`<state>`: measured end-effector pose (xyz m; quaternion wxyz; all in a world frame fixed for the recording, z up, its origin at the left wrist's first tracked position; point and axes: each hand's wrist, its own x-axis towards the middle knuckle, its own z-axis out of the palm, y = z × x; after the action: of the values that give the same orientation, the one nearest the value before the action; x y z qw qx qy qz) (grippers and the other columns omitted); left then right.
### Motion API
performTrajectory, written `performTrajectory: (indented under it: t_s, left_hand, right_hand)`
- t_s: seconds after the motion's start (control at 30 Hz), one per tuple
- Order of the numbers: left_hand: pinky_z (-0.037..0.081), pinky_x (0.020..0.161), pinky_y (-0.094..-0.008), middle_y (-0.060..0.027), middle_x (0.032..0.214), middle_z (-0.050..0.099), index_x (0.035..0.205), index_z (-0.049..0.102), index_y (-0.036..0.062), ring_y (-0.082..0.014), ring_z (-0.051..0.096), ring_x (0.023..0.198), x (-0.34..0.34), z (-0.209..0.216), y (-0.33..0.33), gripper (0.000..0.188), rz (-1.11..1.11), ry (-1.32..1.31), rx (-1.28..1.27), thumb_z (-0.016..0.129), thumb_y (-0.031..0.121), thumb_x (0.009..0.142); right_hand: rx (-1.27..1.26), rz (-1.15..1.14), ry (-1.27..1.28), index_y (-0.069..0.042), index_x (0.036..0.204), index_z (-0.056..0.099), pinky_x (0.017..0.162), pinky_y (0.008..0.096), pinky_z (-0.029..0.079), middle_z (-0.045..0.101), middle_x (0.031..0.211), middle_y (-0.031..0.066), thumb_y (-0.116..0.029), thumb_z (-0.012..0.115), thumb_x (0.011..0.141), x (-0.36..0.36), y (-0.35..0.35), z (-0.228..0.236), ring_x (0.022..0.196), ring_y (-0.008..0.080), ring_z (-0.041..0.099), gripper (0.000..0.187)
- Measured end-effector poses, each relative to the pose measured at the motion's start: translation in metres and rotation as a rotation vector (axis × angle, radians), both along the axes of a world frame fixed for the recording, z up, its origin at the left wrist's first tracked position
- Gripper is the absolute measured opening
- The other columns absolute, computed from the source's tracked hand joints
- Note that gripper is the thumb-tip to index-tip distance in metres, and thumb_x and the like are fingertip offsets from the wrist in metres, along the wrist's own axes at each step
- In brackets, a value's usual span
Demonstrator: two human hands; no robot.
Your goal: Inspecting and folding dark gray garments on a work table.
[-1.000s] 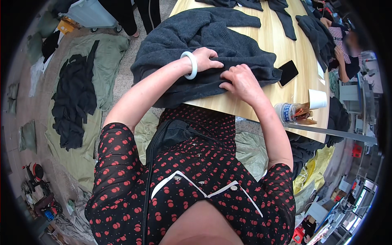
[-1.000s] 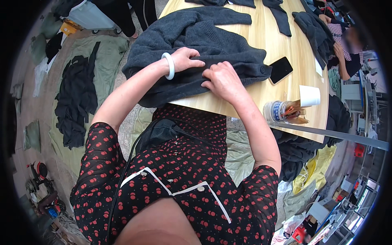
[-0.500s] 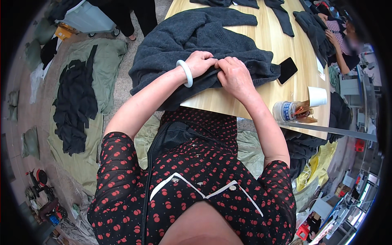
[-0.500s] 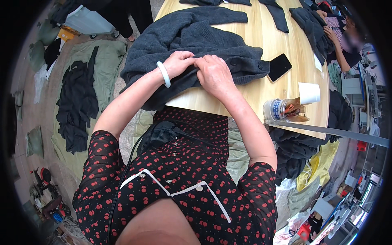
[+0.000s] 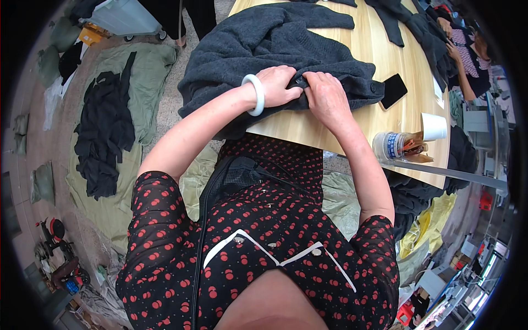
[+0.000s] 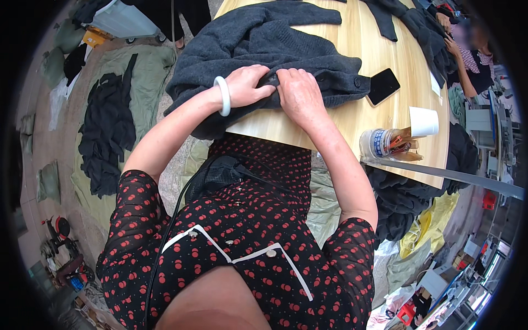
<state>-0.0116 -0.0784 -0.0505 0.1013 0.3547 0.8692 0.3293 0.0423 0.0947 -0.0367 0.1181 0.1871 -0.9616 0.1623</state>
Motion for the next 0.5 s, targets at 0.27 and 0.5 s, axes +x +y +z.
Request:
performTrajectory:
  t_s: [0.27, 0.5]
  left_hand:
    - [0.046, 0.081, -0.0457, -0.0241, 0.092, 0.057, 0.094, 0.052, -0.0061, -0.0402, 0.056, 0.089, 0.014, -0.012, 0.003, 0.022, 0.098, 0.127, 0.009, 0.048, 0.014, 0.086]
    - [0.047, 0.081, -0.044, -0.0242, 0.097, 0.058, 0.102, 0.053, -0.0078, -0.0389, 0.058, 0.091, 0.015, -0.017, 0.0, 0.025, 0.118, 0.175, 0.11, 0.045, 0.009, 0.086]
  right_hand:
    - [-0.079, 0.011, -0.042, 0.002, 0.101, 0.06, 0.081, 0.0417, 0.046, 0.063, 0.093, 0.0184, -0.007, 0.056, 0.084, 0.002, -0.002, 0.002, 0.089, 0.0339, 0.058, 0.02]
    - [-0.157, 0.026, -0.05, 0.003, 0.102, 0.06, 0.083, 0.0417, 0.046, 0.063, 0.095, 0.0188, -0.003, 0.055, 0.083, 0.002, 0.003, 0.001, 0.092, 0.0349, 0.059, 0.02]
